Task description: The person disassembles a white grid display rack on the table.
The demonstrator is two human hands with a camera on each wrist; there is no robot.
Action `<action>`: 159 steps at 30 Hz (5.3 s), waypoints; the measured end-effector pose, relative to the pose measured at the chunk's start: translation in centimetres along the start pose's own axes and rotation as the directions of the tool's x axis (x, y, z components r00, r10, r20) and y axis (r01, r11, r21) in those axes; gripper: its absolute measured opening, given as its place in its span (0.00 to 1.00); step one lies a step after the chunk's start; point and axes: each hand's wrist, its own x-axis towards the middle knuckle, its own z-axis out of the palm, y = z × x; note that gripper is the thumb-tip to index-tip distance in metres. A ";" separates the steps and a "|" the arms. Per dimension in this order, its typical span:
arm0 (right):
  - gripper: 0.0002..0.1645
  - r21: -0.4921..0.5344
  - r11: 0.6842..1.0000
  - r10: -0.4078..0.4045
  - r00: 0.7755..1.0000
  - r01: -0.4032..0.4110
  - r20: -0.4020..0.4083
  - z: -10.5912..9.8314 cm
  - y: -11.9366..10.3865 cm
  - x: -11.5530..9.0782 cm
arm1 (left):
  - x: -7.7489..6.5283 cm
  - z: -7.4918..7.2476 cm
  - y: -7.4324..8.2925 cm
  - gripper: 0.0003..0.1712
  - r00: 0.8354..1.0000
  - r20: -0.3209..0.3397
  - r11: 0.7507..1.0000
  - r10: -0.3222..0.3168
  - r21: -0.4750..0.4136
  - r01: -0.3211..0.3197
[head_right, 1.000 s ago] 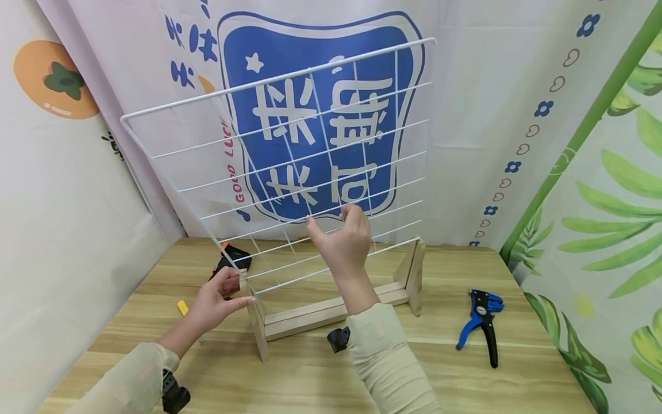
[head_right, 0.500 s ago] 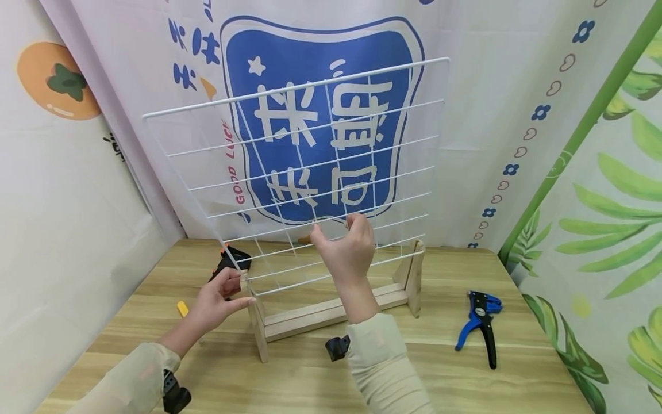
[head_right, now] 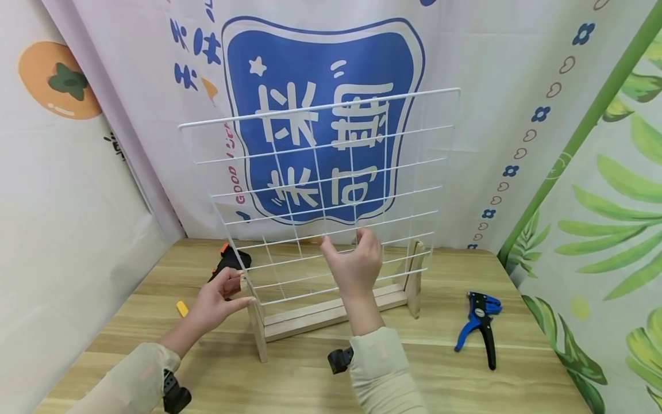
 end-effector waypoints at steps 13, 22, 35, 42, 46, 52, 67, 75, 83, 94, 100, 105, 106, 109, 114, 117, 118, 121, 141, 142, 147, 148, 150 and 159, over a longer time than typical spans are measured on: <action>0.29 -0.031 0.999 0.035 0.999 -0.035 0.010 -1.1 2.4 -2.2 | -0.4 -0.1 -0.7 0.27 1.000 -0.019 1.000 -0.010 -0.007 0.010; 0.30 -0.052 0.997 0.064 0.998 -0.063 0.013 -2.4 4.0 -3.3 | -0.1 0.2 -0.5 0.29 0.998 -0.050 0.998 0.029 -0.053 -0.032; 0.30 -0.098 0.992 0.087 0.996 -0.086 0.008 -4.1 6.1 -4.6 | -0.4 0.2 -0.2 0.30 0.994 -0.105 0.998 -0.020 -0.063 0.013; 0.28 -0.128 0.988 0.095 0.995 -0.090 0.039 -4.9 7.3 -5.4 | -1.1 -0.3 -0.5 0.30 0.991 -0.127 0.998 -0.032 -0.053 0.026; 0.27 -0.118 0.988 0.102 0.993 -0.095 0.053 -5.3 7.9 -6.0 | -1.5 -0.9 -0.5 0.30 0.989 -0.138 0.999 -0.050 -0.015 0.049; 0.28 -0.117 0.987 0.122 0.991 -0.114 0.059 -5.6 8.4 -6.5 | -2.0 -1.9 -1.2 0.31 0.984 -0.150 0.995 -0.093 0.010 0.095; 0.27 -0.065 0.998 0.027 0.997 -0.022 0.069 -5.8 9.3 -7.3 | -3.6 -3.8 -2.4 0.29 0.964 -0.256 0.997 -0.071 0.018 0.078; 0.27 -0.082 0.996 0.030 0.996 -0.023 0.085 -5.8 9.5 -7.4 | -4.5 -4.9 -2.5 0.31 0.952 -0.284 0.992 -0.111 0.033 0.125; 0.29 -0.087 0.995 0.063 0.994 -0.054 0.094 -5.8 9.4 -7.4 | -5.2 -5.7 -2.6 0.34 0.939 -0.292 0.980 -0.180 0.027 0.197; 0.42 -0.114 0.991 0.086 0.986 -0.071 0.139 -5.7 9.4 -7.6 | -5.9 -6.8 -3.2 0.33 0.909 -0.375 0.974 -0.181 0.061 0.219; 0.42 -0.126 0.990 0.078 0.988 -0.060 0.136 -5.6 9.6 -7.7 | -6.2 -7.5 -3.7 0.35 0.896 -0.379 0.961 -0.233 0.049 0.271; 0.41 -0.140 0.986 0.115 0.982 -0.095 0.147 -5.3 9.3 -7.5 | -6.3 -7.6 -3.9 0.34 0.882 -0.412 0.960 -0.227 0.058 0.274; 0.41 -0.146 0.984 0.123 0.981 -0.101 0.150 -5.3 9.2 -7.4 | -6.3 -7.7 -3.9 0.34 0.879 -0.420 0.960 -0.225 0.058 0.273; 0.39 -0.163 0.979 0.151 0.974 -0.124 0.167 -5.2 9.1 -7.4 | -6.3 -7.7 -3.9 0.34 0.872 -0.435 0.960 -0.226 0.054 0.276; 0.38 -0.194 0.968 0.199 0.957 -0.158 0.213 -4.9 9.2 -7.4 | -6.4 -7.7 -3.8 0.35 0.855 -0.449 0.950 -0.259 0.044 0.310; 0.37 -0.229 0.960 0.216 0.949 -0.163 0.229 -4.6 9.3 -7.4 | -6.4 -7.8 -3.8 0.35 0.848 -0.455 0.946 -0.270 0.036 0.321; 0.37 -0.242 0.957 0.217 0.948 -0.160 0.233 -4.4 9.4 -7.4 | -6.4 -7.8 -3.8 0.35 0.846 -0.458 0.946 -0.273 0.035 0.324; 0.37 -0.266 0.948 0.244 0.937 -0.176 0.251 -4.1 9.4 -7.2 | -6.4 -7.8 -3.9 0.34 0.842 -0.462 0.944 -0.278 0.028 0.328; 0.37 -0.513 0.841 0.398 0.839 -0.174 0.369 -2.5 9.7 -7.8 | -7.1 -7.2 -3.9 0.31 0.780 -0.553 0.945 -0.293 -0.045 0.323; 0.37 -0.522 0.835 0.405 0.837 -0.174 0.368 -2.4 9.7 -7.9 | -7.1 -7.2 -3.9 0.30 0.776 -0.561 0.946 -0.289 -0.041 0.323; 0.38 -0.533 0.822 0.436 0.820 -0.197 0.369 -2.1 9.9 -8.2 | -7.1 -7.1 -3.9 0.30 0.772 -0.584 0.953 -0.252 -0.011 0.303; 0.37 -0.538 0.819 0.442 0.816 -0.198 0.372 -2.1 9.9 -8.2 | -7.1 -7.1 -3.8 0.30 0.775 -0.582 0.954 -0.246 -0.002 0.301; 0.37 -0.551 0.811 0.458 0.802 -0.199 0.384 -2.0 10.1 -8.4 | -7.1 -7.1 -3.8 0.30 0.779 -0.580 0.953 -0.238 0.017 0.303; 0.36 -0.571 0.794 0.493 0.772 -0.210 0.401 -1.4 10.9 -9.4 | -7.0 -7.2 -3.7 0.31 0.795 -0.563 0.948 -0.225 0.064 0.313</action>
